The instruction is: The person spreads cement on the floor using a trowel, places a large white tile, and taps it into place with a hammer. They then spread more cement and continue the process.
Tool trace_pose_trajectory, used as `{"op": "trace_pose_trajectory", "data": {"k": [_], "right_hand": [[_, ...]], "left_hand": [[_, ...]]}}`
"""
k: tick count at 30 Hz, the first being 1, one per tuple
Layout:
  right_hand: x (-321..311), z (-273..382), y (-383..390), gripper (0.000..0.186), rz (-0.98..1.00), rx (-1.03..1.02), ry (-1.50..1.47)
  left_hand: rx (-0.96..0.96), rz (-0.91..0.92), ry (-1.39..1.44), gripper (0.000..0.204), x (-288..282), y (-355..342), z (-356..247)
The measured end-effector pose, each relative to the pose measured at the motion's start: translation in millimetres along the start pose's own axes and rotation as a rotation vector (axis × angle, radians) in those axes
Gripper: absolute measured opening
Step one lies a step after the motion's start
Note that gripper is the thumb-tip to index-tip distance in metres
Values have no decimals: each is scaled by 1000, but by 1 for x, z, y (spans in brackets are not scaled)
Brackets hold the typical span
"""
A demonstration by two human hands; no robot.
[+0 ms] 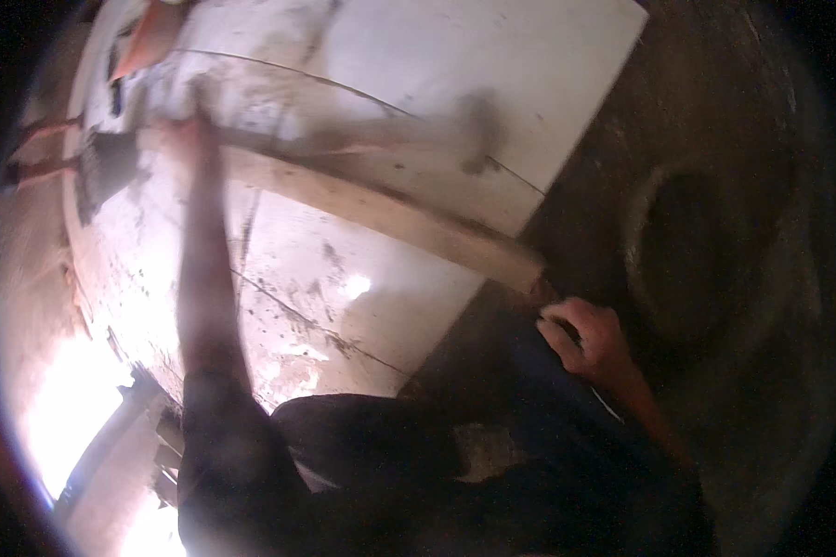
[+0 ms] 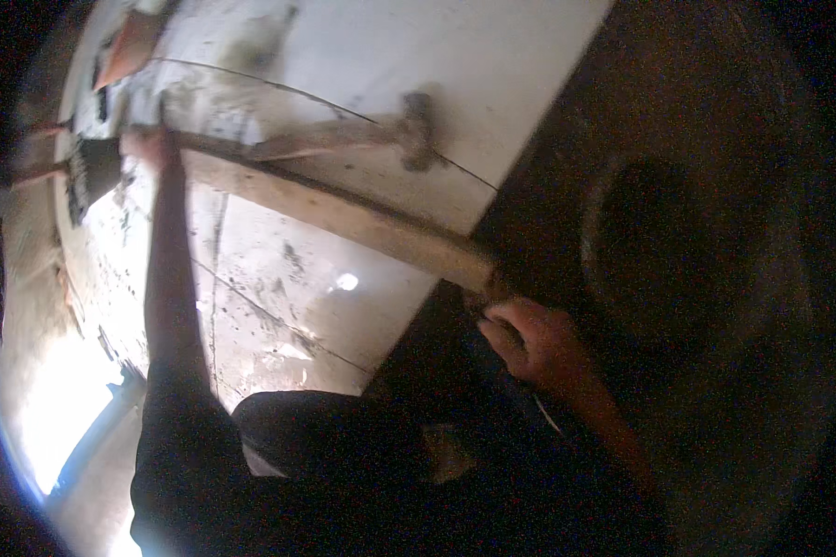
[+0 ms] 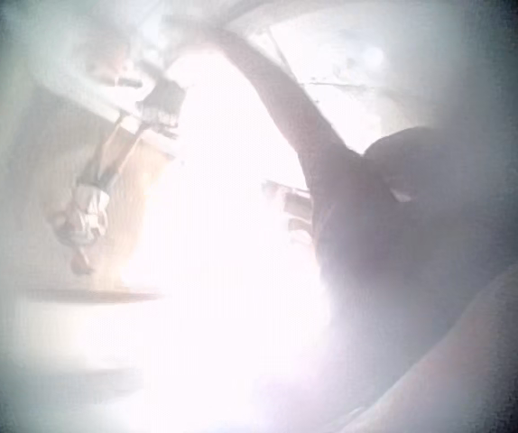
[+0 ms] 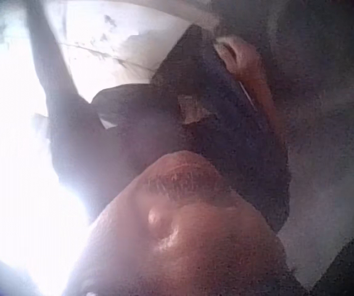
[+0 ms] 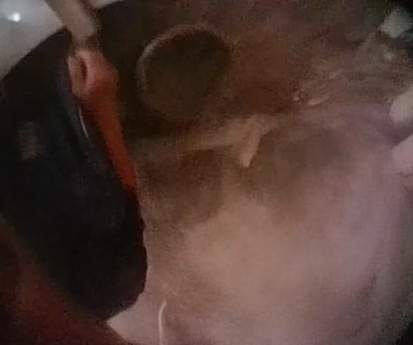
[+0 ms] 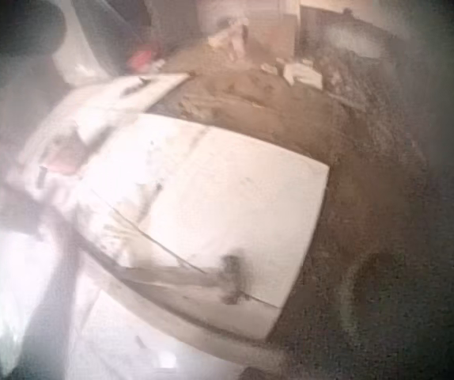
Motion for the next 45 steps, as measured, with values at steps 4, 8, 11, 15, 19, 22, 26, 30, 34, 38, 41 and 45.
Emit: {"op": "trace_pose_trajectory", "data": {"k": [4,8,11,15,19,22,26,30,34,38,41,45], "right_hand": [[8,-5,-26,21,68,82,-167],[1,-6,-42,15,-95,24,-150],[1,-6,-33,14,-208,51,-214],[21,-22,1,26,-189,425,-258],[36,-9,13,29,-58,374,58],[41,5,-14,35,104,290,309],[32,21,-106,50,92,-3,704],[44,10,-190,65,273,-104,1007],[70,4,-224,76,593,-136,1081],[81,21,-212,73,569,-146,1027],[73,46,-162,66,376,-104,823],[33,83,-42,57,367,158,535]], "left_hand": [[316,356,204,70,-142,90,5],[213,341,-280,71,-256,184,45],[42,432,-368,68,-324,253,95],[-287,715,-325,63,-388,339,176],[-604,1044,-368,61,-441,416,232],[-761,1195,-352,60,-475,454,247],[-869,1253,-407,58,-527,479,237],[-989,1193,-371,60,-567,492,210],[-1045,1068,-254,66,-590,505,183],[-1221,1026,-309,67,-616,524,160],[-1367,1006,-364,68,-637,539,139],[-1499,1015,-413,71,-670,561,114]]}}
Point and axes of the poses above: each hand's wrist, its own y-axis away from the middle knuckle, its own x-axis out of the palm, z = x × y, the point moved 5 cm from there along -y, towards the middle knuckle, and after that the axes turned 12 degrees about -x, right-handed, at the moved point
